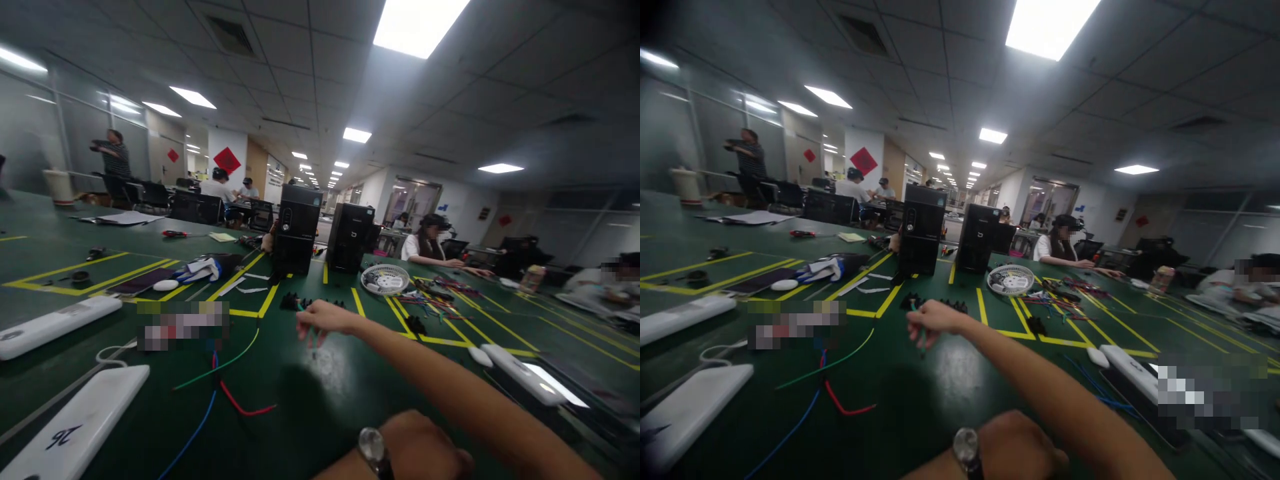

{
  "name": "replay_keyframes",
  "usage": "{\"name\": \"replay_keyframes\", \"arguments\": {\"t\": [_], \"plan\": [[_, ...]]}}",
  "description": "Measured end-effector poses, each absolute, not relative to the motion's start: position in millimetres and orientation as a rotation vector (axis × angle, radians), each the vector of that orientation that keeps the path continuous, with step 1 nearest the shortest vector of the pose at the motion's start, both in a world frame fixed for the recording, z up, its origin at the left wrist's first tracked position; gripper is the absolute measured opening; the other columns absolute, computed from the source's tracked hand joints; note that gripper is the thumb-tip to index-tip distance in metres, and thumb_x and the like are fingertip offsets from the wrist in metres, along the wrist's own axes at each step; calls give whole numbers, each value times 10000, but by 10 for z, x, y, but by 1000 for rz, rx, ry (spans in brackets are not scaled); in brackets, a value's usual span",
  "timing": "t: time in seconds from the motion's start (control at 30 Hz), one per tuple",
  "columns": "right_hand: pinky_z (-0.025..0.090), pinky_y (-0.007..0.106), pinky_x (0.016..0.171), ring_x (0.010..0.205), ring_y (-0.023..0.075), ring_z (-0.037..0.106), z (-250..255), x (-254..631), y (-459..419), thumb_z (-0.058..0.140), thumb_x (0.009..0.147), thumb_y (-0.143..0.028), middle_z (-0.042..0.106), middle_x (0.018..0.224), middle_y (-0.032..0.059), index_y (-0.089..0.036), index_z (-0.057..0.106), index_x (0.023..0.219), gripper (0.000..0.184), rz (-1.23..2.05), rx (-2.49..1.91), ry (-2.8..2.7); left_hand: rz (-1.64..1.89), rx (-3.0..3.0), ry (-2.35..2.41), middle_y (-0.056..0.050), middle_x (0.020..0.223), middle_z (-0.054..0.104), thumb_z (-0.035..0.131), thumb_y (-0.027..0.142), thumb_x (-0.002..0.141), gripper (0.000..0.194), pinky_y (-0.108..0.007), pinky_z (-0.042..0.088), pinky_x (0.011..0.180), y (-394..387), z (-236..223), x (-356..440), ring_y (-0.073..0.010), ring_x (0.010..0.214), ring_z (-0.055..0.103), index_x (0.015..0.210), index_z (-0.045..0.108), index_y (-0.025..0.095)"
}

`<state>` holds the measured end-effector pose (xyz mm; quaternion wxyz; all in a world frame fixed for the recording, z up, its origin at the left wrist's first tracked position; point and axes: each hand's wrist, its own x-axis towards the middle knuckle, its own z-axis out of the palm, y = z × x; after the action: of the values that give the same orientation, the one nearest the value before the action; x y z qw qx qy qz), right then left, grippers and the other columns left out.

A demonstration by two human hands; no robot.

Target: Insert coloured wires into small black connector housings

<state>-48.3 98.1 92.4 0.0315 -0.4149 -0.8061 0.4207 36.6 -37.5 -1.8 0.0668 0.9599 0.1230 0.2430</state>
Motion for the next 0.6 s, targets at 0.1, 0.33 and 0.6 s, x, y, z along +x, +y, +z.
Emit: {"name": "replay_keyframes", "arguments": {"t": [0.1, 0.33, 0.6], "plan": [[489, 203, 504, 525, 125, 630, 846, -742, 905, 384, 920, -520, 671, 672, 58, -116, 617, 801, 481, 1136, -1141, -2563, 1030, 2764, 270, -36, 1110, 673, 479, 269, 826, 197, -302, 466, 810, -374, 57, 173, -234, 1064, 597, 969, 614, 260], [478, 315, 836, 960, 196, 608, 840, 218, 1061, 519, 910, -351, 642, 1039, 92, -157, 633, 995, 240, 82, -1584, -2343, 851, 2925, 532, -54, 670, 697, 501, 359, 826, 223, -273, 438, 527, -335, 1, 143, -208, 604, 648, 715, 638, 222], [500, 393, 836, 988, 201, 579, 831, 1242, 841, 537, 905, -325, 558, 1175, 77, -174, 548, 1163, 300, -80, -1798, -2115, 1145, 2210, 752, -22, 667, 603, 390, 292, 888, 195, -259, 392, 599, -159, -20, 188, -168, 614, 567, 877, 577, 237]]}}
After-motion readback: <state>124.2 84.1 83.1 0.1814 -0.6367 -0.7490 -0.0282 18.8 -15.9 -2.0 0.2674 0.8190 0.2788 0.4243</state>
